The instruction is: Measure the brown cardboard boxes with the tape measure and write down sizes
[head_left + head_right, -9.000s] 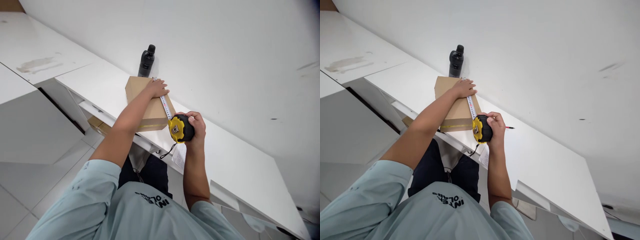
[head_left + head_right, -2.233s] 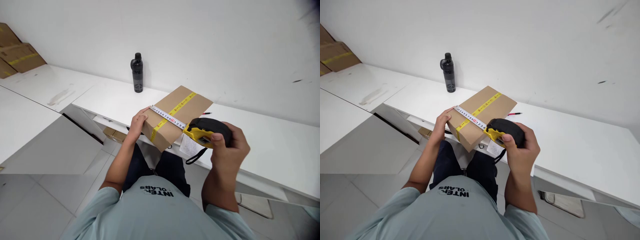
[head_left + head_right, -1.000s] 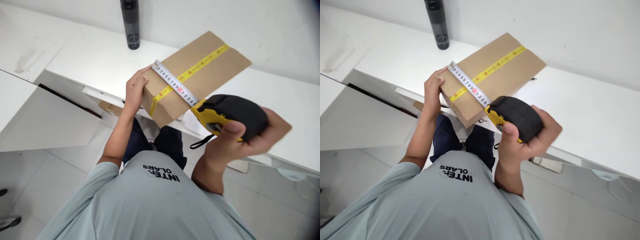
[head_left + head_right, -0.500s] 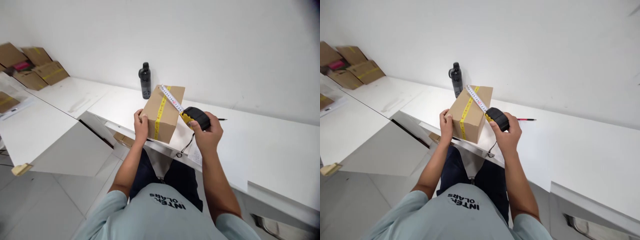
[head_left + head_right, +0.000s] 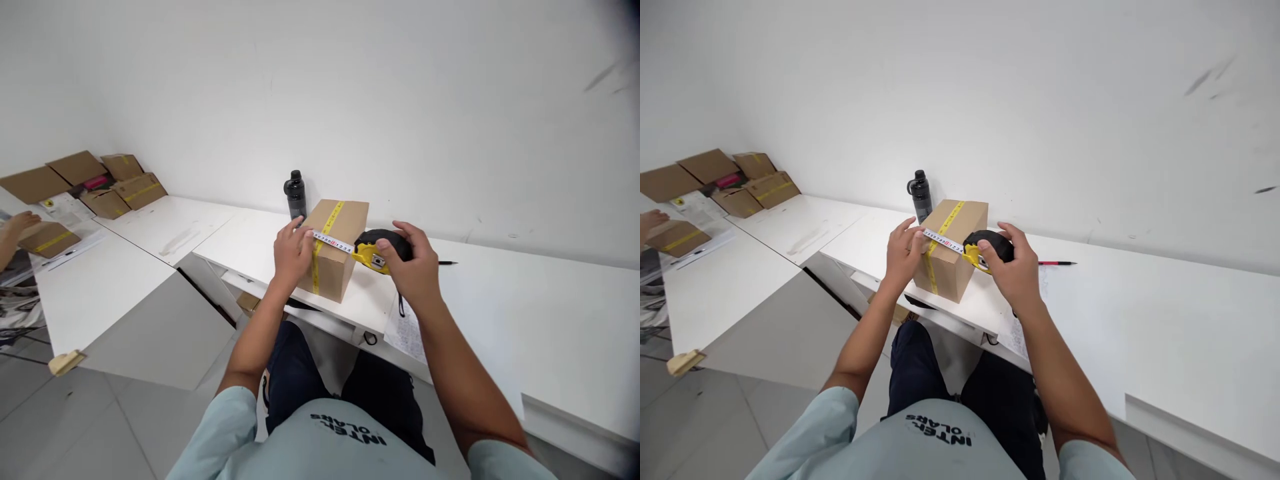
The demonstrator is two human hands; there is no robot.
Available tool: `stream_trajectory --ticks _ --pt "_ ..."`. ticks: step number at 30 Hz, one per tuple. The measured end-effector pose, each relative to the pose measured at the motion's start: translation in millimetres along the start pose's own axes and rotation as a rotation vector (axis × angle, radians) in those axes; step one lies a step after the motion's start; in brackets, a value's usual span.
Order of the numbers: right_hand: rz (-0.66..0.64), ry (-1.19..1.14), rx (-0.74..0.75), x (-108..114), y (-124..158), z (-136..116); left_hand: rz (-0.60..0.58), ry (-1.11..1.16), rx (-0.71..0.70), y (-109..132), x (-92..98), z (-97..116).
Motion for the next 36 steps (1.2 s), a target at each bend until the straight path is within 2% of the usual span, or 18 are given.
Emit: stream_trajectory --ticks 3,6,10,13,17,22,25,28,31,36 --pt "-0.028 -0.022 0.078 -13.8 -1.0 -1.2 -0.151 -0.045 -0.095 -15.6 -14.6 14.8" --pt "-0.064 -0.043 0.114 -25.9 -2.0 -0.7 -0.284 0.006 -0.142 -26.4 -32.4 16.5" --pt "-0.121 -0.033 0.148 -31.5 -7.6 -0.6 -0.414 0.02 -0.035 -29.5 -52.4 3.4" --pt "-0.186 -0.023 0.086 -29.8 -12.9 0.5 -0.488 -0.071 0.005 -29.8 -61.9 -4.5" --pt "-0.232 -0.007 0.041 -26.1 -16.6 1.8 -0.548 -0.162 0.075 -33.3 -66.0 -3.7" --pt "-0.25 -0.031 0.021 -22.9 -11.1 9.0 -0.763 -0.501 0.078 -32.2 -60.9 14.6" --pt "-0.237 -0.042 0.034 -17.7 0.5 18.0 -0.829 -0.61 0.064 -31.5 -57.1 23.7" --pt "-0.162 -0.031 0.041 -3.8 12.2 39.2 -0.822 -0.642 0.061 -32.8 -56.7 27.1" --pt "-0.091 0.211 -0.04 22.4 13.9 80.1 -0.812 -0.653 0.078 -35.1 -58.0 27.9" --pt "-0.258 0.784 -0.29 78.7 -11.2 161.4 -0.818 -0.64 0.087 -37.7 -57.6 32.3"
Point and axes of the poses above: each hand's wrist, its own y-axis away from the middle knuckle, its own x-axis out of the back of the hand, z = x × y, the point moved 3 cm from there along -y, towards the middle knuckle, and after that the axes turned 4 degrees about x, right-handed, at the moved point
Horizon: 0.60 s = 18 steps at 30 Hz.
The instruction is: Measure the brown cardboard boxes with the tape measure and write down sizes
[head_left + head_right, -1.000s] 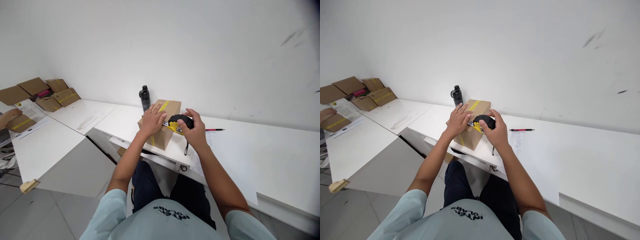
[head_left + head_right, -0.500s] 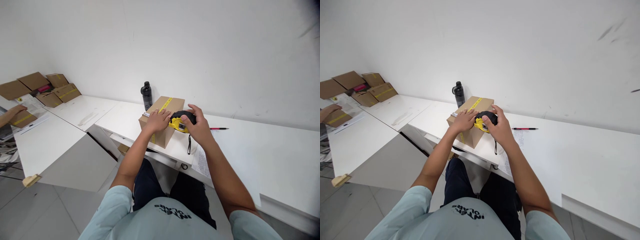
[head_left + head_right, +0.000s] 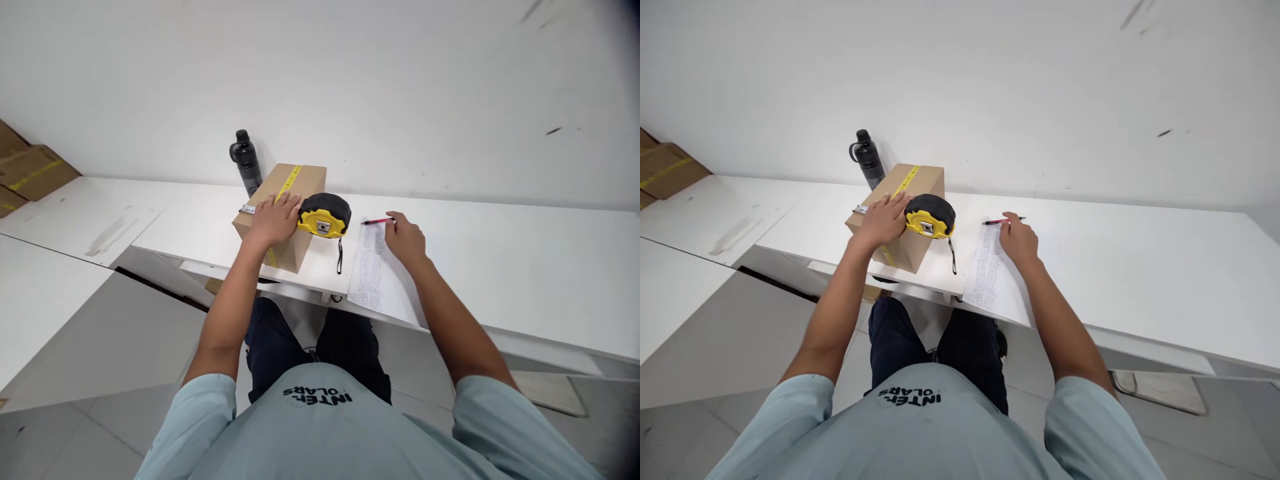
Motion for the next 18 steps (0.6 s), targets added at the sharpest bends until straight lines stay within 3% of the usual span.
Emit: stream_trajectory --ticks 3,6,11,18 --pt "-0.19 0.26 -0.016 1.2 -29.2 36.0 -0.001 0.001 -0.001 1.0 2.2 1.0" --pt "-0.353 0.379 -0.02 -0.2 -51.2 55.9 -0.009 -0.007 -0.017 0.7 2.6 0.7" --pt "-0.398 0.423 -0.038 -8.2 -71.3 67.6 0.004 -0.01 -0.025 -1.9 0.7 -1.7" --pt "-0.397 0.4 0.026 -10.0 -76.0 75.3 0.048 -0.03 -0.027 -0.7 -0.5 -0.4"
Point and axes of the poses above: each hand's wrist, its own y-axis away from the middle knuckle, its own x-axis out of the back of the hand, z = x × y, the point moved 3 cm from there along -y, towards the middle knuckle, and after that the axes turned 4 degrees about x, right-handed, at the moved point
